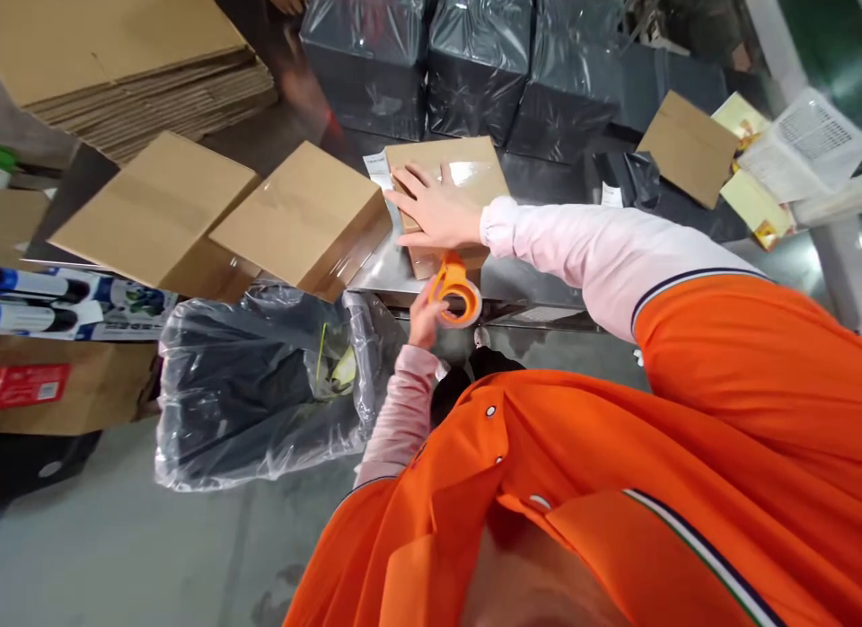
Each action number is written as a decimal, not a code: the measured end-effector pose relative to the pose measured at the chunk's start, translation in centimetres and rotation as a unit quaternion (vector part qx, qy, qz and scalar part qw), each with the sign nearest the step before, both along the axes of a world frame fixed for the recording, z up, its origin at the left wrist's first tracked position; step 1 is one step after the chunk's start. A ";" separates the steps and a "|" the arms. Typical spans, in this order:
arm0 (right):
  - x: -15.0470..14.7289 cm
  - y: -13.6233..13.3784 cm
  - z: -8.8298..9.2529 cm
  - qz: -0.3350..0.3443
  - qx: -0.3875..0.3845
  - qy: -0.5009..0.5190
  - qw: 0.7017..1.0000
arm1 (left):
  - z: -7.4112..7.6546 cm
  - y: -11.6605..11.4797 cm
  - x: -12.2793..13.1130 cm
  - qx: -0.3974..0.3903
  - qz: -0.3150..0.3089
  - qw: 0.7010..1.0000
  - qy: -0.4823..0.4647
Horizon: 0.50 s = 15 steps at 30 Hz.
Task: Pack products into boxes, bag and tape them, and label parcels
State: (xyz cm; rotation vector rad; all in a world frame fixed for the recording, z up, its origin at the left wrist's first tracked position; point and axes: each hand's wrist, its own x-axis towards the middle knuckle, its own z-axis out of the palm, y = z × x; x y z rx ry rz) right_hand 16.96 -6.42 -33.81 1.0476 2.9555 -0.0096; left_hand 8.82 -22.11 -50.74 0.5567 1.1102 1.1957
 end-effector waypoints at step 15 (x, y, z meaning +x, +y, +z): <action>-0.8 1.2 -2.7 -0.029 -0.061 0.162 0.985 | 4.2 1.0 13.2 -0.058 -0.303 0.945 0.107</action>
